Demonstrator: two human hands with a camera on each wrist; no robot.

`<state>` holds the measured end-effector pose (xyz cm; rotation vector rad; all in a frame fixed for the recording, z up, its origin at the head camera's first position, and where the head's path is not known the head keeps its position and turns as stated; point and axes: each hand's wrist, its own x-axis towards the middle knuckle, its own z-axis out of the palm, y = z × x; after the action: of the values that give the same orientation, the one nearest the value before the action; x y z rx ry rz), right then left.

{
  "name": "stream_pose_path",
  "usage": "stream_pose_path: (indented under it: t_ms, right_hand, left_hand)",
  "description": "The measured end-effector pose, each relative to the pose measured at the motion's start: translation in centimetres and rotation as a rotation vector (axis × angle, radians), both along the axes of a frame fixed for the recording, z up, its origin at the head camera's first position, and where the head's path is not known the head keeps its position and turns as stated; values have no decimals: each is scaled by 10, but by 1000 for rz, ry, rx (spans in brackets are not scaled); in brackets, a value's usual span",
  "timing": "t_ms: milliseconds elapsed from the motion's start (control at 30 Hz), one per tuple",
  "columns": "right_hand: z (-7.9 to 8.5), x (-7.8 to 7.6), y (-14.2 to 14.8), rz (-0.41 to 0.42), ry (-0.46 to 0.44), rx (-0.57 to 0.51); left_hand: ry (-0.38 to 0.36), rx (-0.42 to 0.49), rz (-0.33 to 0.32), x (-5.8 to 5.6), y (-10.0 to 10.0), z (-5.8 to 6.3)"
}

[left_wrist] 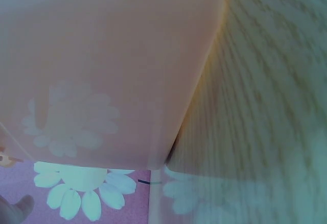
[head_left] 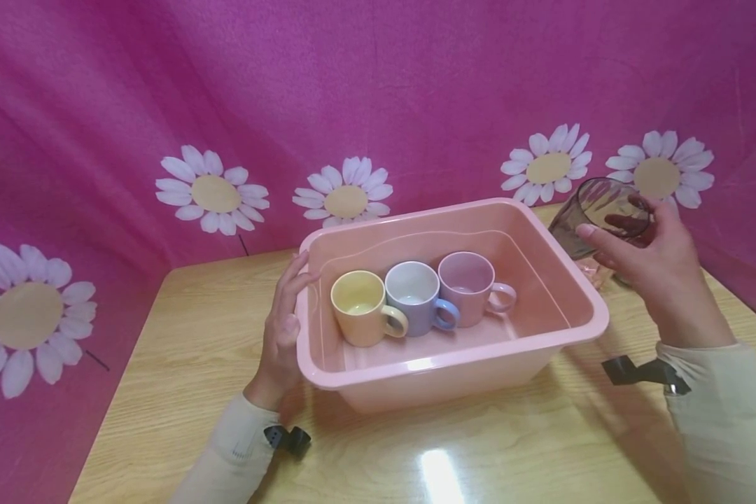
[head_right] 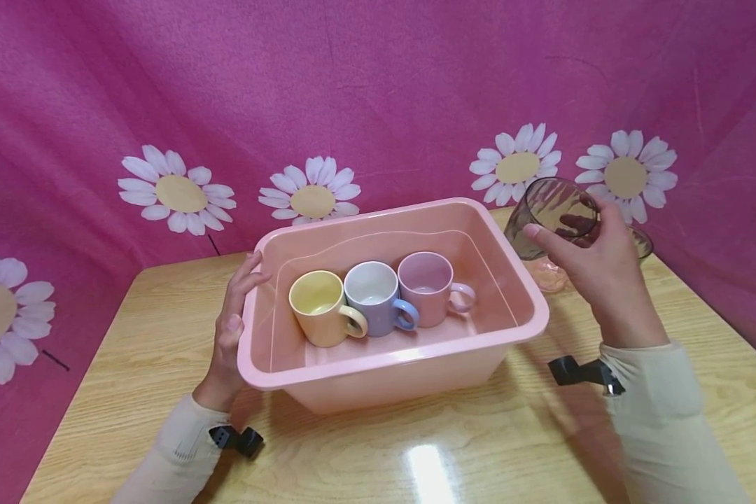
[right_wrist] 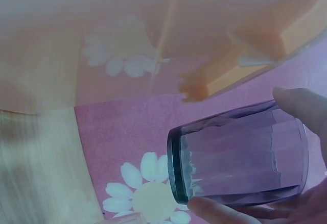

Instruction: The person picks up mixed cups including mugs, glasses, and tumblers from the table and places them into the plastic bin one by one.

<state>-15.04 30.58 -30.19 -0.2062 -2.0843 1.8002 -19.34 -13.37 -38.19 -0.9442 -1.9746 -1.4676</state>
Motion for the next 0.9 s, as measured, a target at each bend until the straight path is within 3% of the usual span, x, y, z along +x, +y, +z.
stream_pose_path:
  t_ms: [67,200,900]
  right_hand:
    - [1,1,-1,24,41,-69]
    - [3,4,-2,44,81,-105]
    - [21,21,-17,54,206,-189]
  left_hand:
    - [-4,0,2,0,0,0]
    - [-7,0,4,1,0,0]
    - [-5,2,4,-1,0,-1]
